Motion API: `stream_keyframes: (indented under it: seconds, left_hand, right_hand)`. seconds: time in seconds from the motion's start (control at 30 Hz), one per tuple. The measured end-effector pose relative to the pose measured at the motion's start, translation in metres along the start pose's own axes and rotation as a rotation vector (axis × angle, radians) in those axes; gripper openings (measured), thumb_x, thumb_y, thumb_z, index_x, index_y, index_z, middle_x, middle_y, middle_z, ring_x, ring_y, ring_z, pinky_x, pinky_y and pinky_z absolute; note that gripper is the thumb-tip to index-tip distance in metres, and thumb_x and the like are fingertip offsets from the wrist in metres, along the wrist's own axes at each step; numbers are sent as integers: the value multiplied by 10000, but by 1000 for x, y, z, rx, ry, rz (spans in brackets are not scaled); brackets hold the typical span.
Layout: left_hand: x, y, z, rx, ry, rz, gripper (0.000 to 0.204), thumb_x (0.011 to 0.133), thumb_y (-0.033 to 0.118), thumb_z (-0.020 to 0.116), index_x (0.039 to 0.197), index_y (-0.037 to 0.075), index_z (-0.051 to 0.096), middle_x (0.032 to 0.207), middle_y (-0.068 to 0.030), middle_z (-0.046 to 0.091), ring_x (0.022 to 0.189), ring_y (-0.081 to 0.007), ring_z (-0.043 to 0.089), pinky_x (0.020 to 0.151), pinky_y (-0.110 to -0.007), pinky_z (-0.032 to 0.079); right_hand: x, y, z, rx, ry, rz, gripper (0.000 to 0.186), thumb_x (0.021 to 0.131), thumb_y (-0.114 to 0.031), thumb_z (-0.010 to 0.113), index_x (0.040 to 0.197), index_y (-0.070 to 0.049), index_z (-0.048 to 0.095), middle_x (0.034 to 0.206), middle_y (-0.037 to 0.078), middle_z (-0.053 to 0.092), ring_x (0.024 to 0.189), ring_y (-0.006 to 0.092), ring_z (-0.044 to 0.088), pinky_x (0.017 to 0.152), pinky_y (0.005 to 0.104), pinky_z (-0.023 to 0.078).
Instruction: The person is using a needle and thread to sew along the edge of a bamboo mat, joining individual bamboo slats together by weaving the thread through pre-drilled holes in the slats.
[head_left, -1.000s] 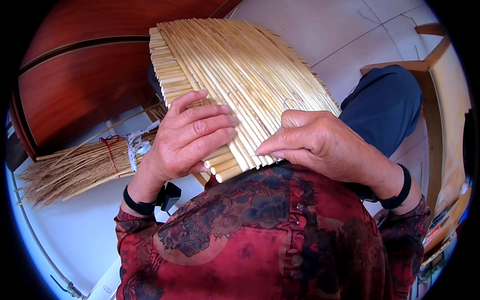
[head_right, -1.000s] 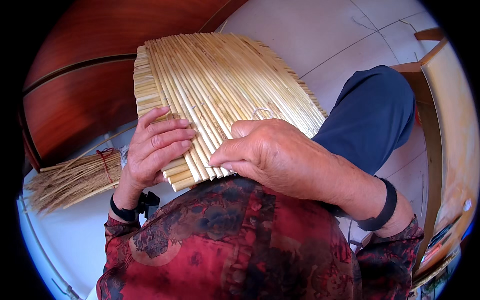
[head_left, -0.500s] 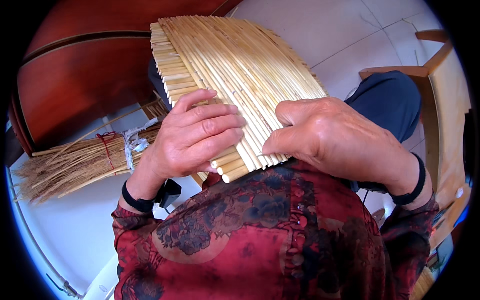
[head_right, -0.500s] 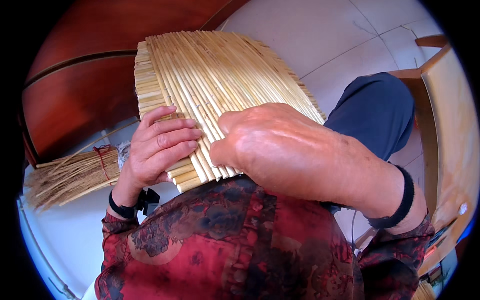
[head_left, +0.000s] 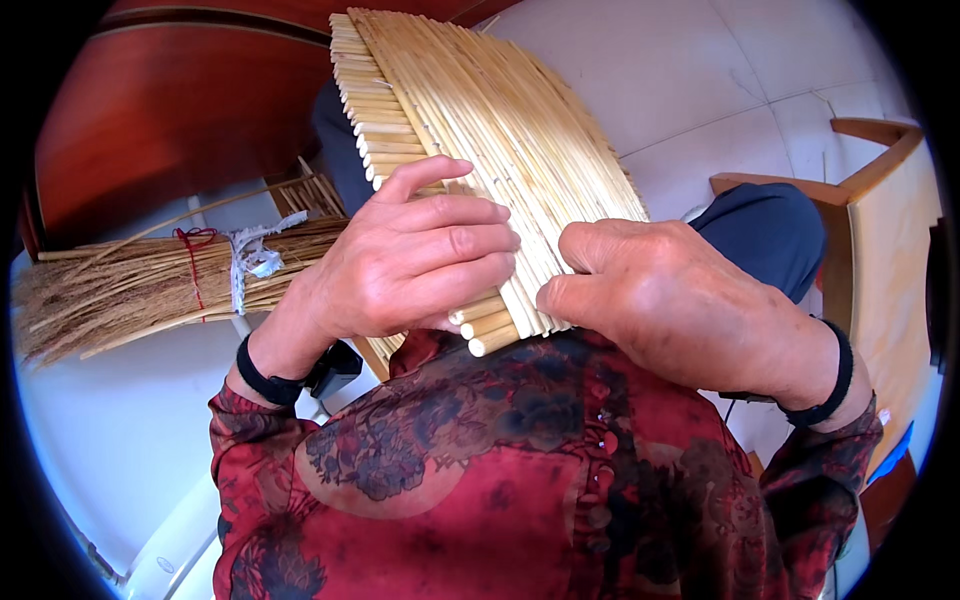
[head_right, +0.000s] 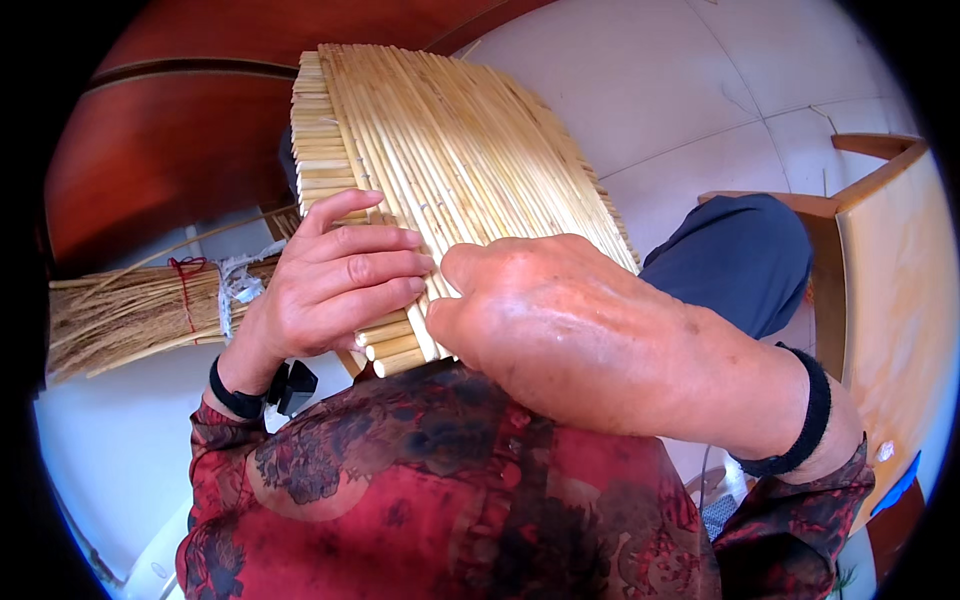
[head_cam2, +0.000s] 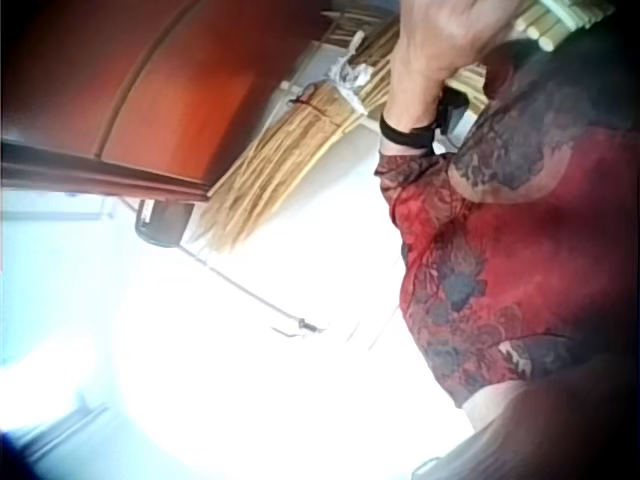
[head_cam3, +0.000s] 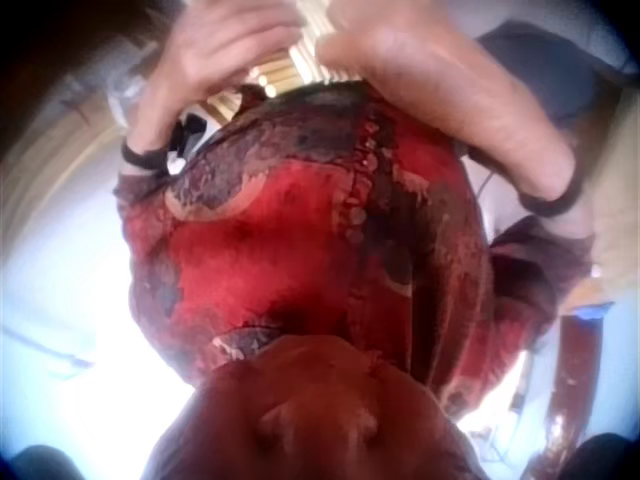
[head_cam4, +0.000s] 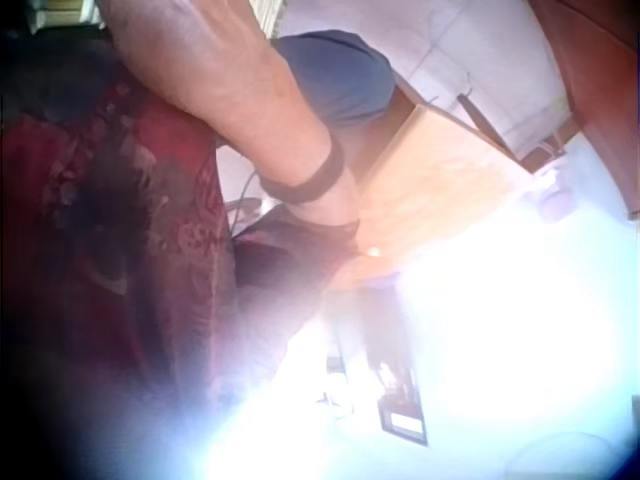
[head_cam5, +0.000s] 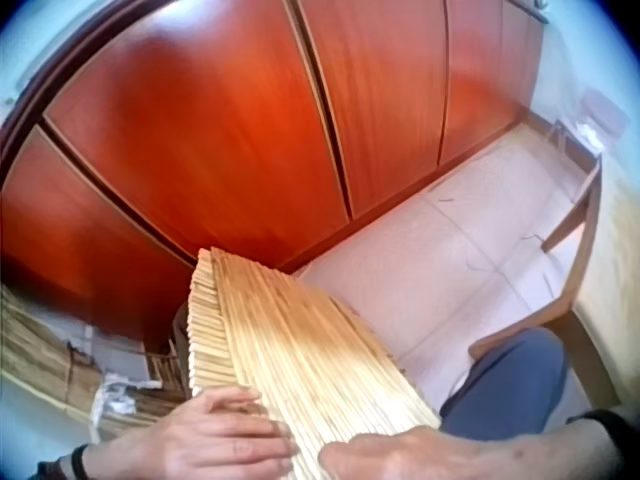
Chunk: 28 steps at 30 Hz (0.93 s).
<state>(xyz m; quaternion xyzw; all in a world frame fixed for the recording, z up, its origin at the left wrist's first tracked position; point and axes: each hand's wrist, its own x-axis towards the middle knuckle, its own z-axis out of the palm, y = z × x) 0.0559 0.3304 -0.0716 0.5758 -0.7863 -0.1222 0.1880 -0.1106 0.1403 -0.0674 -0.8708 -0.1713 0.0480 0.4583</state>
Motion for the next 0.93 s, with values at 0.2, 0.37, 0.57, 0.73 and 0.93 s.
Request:
stream_keyframes:
  seconds: [0.2, 0.37, 0.57, 0.73, 0.93]
  left_hand:
    - [-3, -6, -2, -86, 16, 39, 485, 932, 456, 469, 1033, 18, 653, 1038, -126, 664, 1022, -301, 626, 1003, -549, 372]
    - [-7, -3, -2, -73, 29, 52, 581, 908, 537, 467, 1092, 9, 624, 1075, -134, 648, 1048, -318, 610, 1013, -564, 355]
    - [-11, 1, 2, -56, 57, 29, 595, 878, 545, 496, 1094, 6, 625, 1078, -133, 650, 1043, -312, 614, 1008, -563, 362]
    - [-10, 0, 5, -68, 103, 35, 570, 880, 532, 496, 1045, 6, 642, 1059, -124, 661, 1026, -300, 624, 987, -547, 386]
    - [-11, -5, 9, -33, 92, 112, 433, 948, 421, 483, 1004, 31, 661, 1030, -117, 674, 997, -274, 642, 969, -511, 409]
  right_hand:
    - [3, -3, -10, -73, -62, -9, 84, 713, -10, 597, 792, 15, 585, 801, 168, 565, 783, 347, 621, 644, 404, 509]
    - [-6, -8, -19, -226, -84, 55, 95, 714, -34, 610, 800, -16, 573, 797, 153, 565, 773, 331, 621, 629, 398, 509]
    - [-9, -18, -25, -330, -152, 114, 113, 713, -52, 619, 818, -44, 577, 739, 117, 594, 695, 328, 643, 564, 404, 513]
    - [-9, -20, -24, -301, -164, 135, 114, 724, -47, 611, 834, -39, 582, 738, 126, 611, 696, 328, 650, 561, 408, 516]
    - [-7, -17, -18, -241, -164, 128, 130, 715, -44, 622, 840, -34, 589, 752, 145, 608, 706, 332, 652, 573, 411, 519]
